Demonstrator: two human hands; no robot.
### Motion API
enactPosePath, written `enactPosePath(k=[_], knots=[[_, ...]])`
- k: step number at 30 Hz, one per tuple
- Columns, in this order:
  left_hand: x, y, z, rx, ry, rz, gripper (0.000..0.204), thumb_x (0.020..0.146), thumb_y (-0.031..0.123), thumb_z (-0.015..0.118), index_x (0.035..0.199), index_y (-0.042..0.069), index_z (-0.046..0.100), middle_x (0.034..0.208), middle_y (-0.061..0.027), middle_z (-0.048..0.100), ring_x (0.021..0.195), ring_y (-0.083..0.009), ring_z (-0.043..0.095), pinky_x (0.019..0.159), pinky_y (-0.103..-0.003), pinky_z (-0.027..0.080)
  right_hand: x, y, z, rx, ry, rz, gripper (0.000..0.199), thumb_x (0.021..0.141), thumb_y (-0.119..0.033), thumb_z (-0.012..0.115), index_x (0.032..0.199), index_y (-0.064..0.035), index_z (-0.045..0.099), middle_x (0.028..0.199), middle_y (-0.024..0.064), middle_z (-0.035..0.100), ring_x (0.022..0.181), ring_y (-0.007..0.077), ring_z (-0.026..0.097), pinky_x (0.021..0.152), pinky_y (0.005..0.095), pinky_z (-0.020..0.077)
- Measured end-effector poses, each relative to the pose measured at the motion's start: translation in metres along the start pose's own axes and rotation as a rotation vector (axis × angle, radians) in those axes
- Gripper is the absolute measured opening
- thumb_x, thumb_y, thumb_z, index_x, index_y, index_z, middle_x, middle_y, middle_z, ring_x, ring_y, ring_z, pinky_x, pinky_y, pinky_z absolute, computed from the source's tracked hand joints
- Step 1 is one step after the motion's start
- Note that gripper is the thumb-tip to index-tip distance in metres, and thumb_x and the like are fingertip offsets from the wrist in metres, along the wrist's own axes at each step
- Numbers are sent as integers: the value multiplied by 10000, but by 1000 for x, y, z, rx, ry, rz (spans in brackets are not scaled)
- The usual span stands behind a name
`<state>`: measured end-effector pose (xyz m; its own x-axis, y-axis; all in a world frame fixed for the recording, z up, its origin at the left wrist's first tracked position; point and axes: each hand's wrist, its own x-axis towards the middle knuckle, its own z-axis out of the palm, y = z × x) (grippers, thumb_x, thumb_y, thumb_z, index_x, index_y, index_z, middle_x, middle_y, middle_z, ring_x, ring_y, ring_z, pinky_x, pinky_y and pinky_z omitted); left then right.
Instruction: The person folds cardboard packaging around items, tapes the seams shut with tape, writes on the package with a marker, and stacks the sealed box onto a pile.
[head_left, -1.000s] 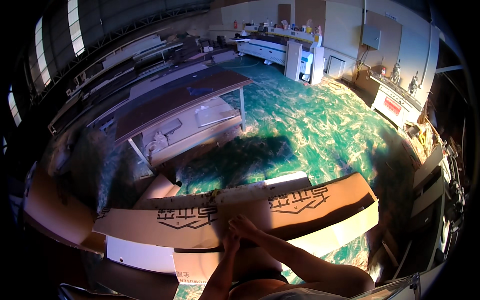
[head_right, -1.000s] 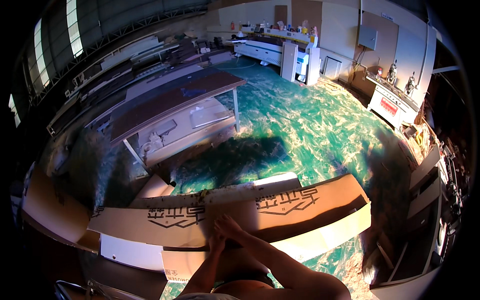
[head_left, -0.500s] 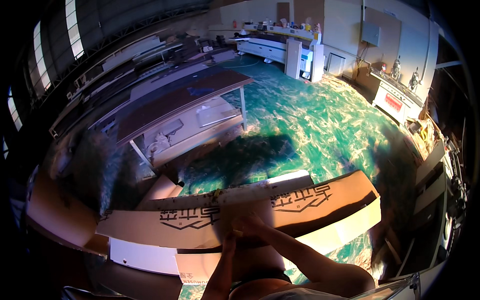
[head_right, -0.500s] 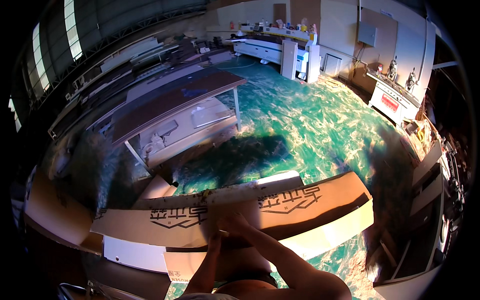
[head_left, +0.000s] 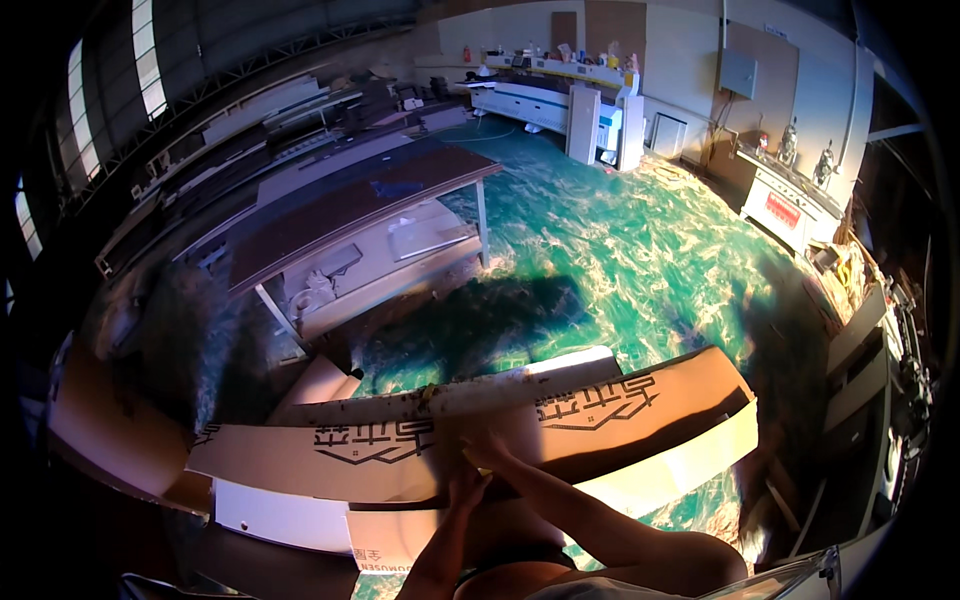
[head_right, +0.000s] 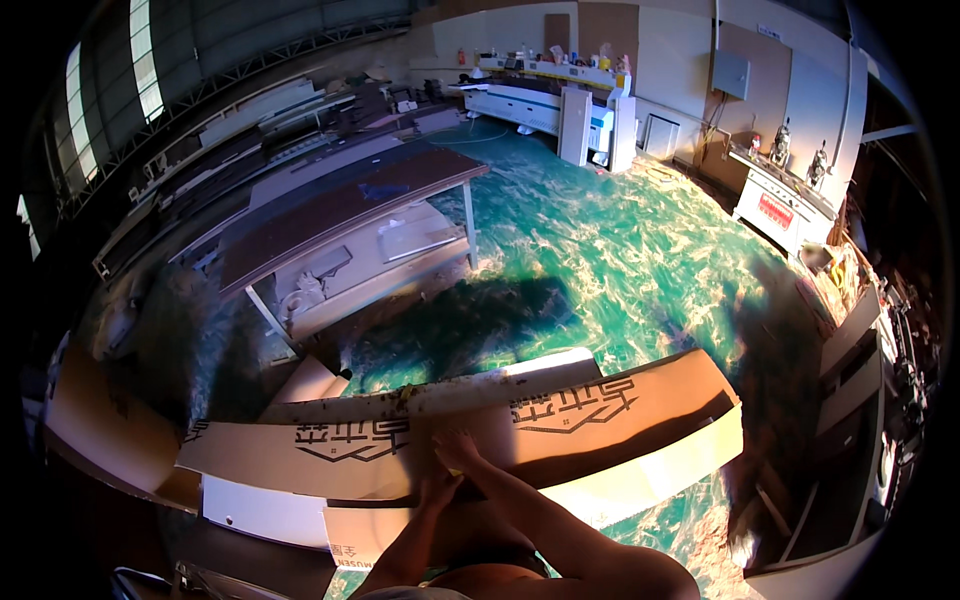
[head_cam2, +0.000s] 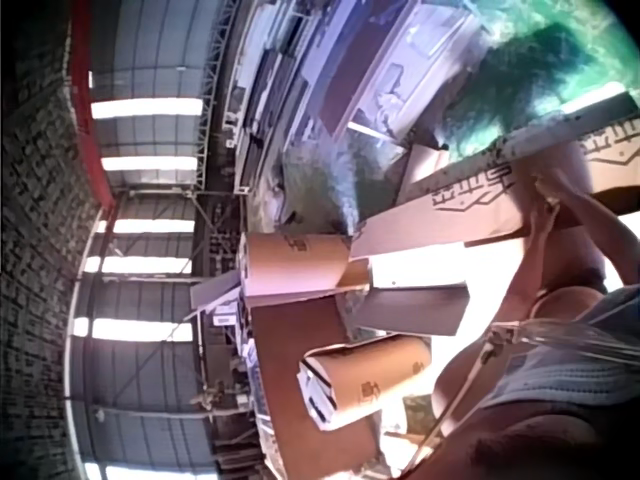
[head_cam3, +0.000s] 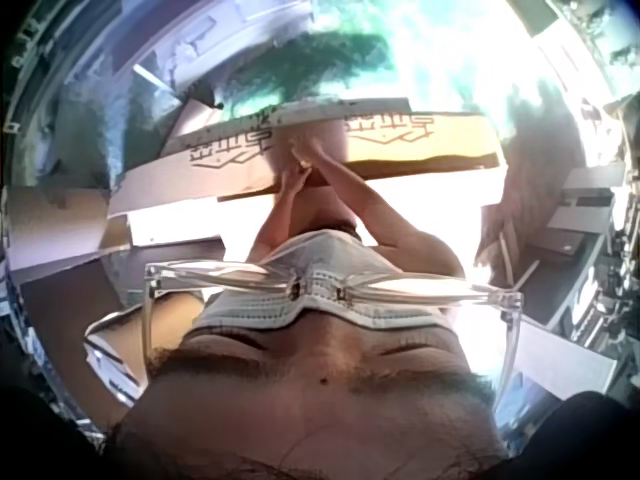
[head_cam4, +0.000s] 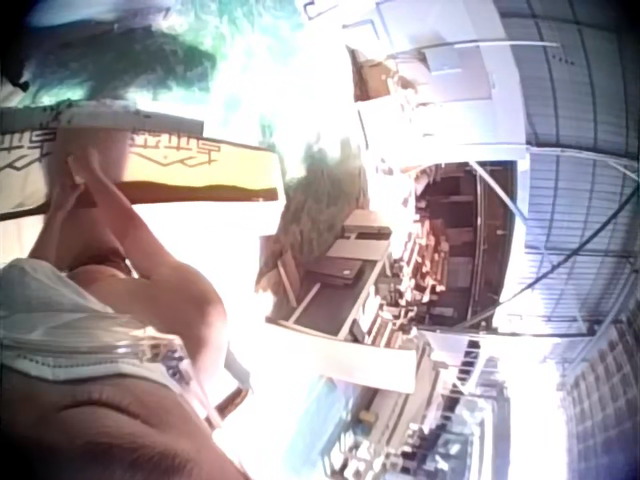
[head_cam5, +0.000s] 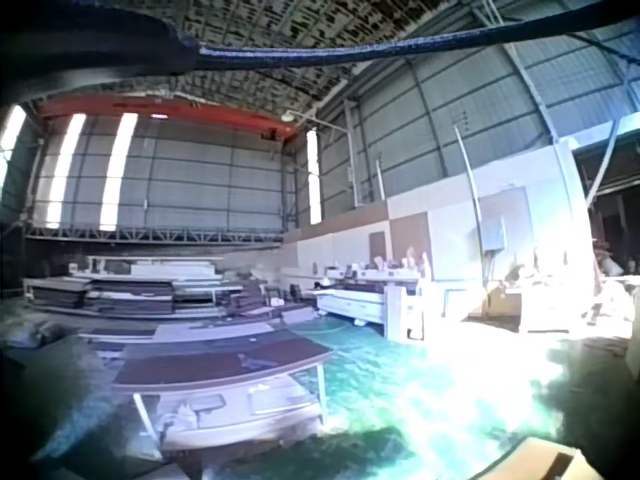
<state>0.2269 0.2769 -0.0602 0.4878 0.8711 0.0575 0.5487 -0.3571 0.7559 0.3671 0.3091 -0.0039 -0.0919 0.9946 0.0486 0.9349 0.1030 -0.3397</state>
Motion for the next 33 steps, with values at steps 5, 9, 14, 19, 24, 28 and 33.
enactPosePath(k=[5,9,14,19,24,28,33], knots=[[-4,9,24,532,66,36,386,810,342,729,1077,70,667,1053,-168,663,1050,-347,615,883,-452,500,3,-16,-33,-8,-306,52,315,798,-263,572,1007,-63,697,1045,152,682,1023,333,646,848,495,512],[-10,20,21,546,-150,-10,475,829,358,706,1203,77,619,1252,-162,587,1222,-365,493,991,-514,404,-12,-8,-32,-5,-119,-80,317,762,-251,593,999,-68,696,1047,166,679,1041,348,630,920,485,475],[-13,18,22,380,-11,57,500,869,363,660,1265,74,566,1224,-173,602,1205,-363,514,973,-522,405,-16,0,-27,44,-98,-118,318,744,-275,622,977,-64,673,1030,175,644,1063,372,591,911,500,474],[-11,-9,28,189,49,-34,468,884,358,636,1244,66,570,1175,-200,618,1098,-378,579,920,-518,438,-15,-8,-24,80,-101,-192,317,735,-218,617,998,-49,669,1064,186,660,1052,378,606,918,506,475],[-11,12,16,323,-156,53,427,890,355,628,1192,55,587,1122,-215,632,1007,-393,613,860,-499,481,-9,15,-5,87,-122,-118,291,752,-232,614,962,-35,658,1046,199,647,1016,391,614,875,492,502],[-27,16,22,352,-28,87,343,898,344,615,1075,51,627,1039,-211,654,959,-396,626,829,-499,499,-17,6,-13,126,-119,-98,280,758,-234,614,954,-40,661,1032,194,648,989,394,624,830,478,525],[-35,21,20,380,45,137,362,908,357,603,1123,66,611,1043,-202,660,940,-383,636,825,-499,504,-30,-5,-26,189,-46,-38,244,728,-206,637,906,-40,655,999,191,644,970,401,617,821,490,519]])
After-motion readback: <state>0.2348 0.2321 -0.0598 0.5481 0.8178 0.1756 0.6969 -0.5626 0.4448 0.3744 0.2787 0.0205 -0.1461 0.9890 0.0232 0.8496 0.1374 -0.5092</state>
